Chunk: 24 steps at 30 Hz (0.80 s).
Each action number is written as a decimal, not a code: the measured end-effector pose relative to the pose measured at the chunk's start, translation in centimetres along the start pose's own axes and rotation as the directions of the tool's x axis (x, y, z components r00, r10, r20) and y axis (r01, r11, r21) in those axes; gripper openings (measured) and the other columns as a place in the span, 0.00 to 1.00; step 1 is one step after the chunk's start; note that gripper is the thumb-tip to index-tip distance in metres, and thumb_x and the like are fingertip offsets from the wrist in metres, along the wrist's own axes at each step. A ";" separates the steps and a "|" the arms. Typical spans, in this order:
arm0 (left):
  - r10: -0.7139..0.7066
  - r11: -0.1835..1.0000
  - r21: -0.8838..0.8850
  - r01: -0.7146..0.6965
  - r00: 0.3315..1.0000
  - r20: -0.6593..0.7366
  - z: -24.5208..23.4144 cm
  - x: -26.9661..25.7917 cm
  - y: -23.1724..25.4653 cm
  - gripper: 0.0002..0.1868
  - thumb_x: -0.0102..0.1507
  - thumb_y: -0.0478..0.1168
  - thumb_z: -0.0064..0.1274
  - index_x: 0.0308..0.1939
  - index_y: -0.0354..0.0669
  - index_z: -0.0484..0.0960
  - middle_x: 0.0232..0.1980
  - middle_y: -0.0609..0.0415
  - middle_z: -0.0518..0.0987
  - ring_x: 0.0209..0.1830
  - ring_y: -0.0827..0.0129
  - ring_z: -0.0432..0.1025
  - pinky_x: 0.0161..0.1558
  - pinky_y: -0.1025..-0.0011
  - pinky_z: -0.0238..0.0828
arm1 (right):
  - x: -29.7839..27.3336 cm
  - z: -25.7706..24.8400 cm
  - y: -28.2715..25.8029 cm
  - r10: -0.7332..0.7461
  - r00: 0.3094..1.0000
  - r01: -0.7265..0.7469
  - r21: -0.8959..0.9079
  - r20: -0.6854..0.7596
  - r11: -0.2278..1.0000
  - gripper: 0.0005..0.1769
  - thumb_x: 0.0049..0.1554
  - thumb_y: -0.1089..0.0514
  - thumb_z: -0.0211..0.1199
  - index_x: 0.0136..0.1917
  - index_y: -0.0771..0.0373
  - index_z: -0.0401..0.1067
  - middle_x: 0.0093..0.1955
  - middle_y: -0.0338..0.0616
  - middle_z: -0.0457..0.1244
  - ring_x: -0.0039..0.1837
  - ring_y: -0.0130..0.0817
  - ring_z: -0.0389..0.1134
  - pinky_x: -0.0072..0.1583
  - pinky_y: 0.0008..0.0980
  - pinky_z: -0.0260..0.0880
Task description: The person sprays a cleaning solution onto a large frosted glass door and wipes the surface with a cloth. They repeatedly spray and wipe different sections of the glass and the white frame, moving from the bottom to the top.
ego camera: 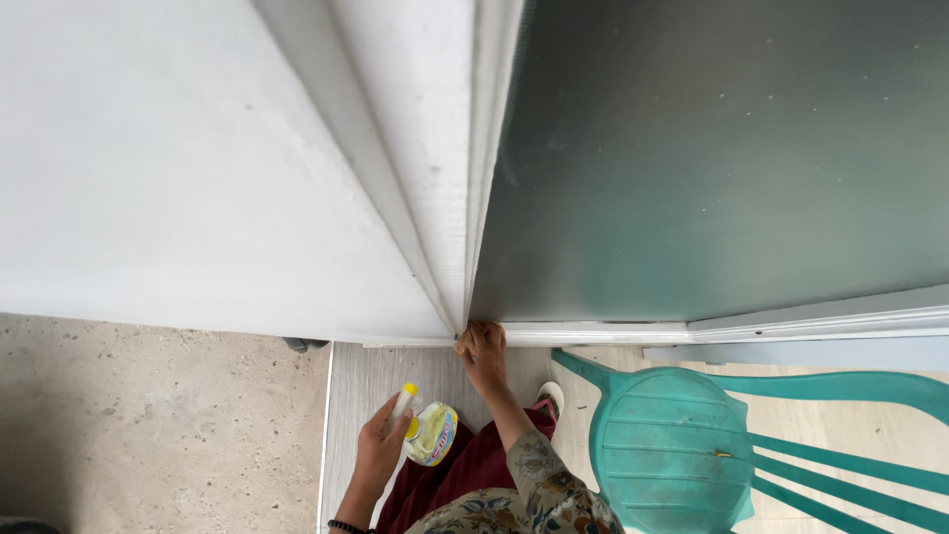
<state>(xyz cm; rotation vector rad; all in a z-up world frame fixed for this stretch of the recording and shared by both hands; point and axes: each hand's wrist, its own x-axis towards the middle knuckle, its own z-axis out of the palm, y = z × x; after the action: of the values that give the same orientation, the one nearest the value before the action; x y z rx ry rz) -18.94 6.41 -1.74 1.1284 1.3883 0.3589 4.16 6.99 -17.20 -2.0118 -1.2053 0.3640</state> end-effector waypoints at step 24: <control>0.042 0.998 0.047 -0.041 0.999 -0.021 -0.6 1.2 -0.8 0.28 0.66 0.42 0.53 0.68 0.33 0.72 0.53 0.44 0.84 0.52 0.67 0.79 0.52 0.71 0.77 | 0.8 -0.5 1.7 0.595 0.709 -0.553 0.227 -0.377 0.802 0.05 0.57 0.60 0.64 0.46 0.63 0.72 0.53 0.45 0.65 0.59 0.40 0.67 0.58 0.39 0.73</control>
<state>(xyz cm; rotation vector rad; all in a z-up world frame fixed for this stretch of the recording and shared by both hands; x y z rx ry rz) -19.53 7.19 -2.92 1.1963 1.4005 0.3709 5.94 6.96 -18.05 -2.1949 -0.2499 0.2409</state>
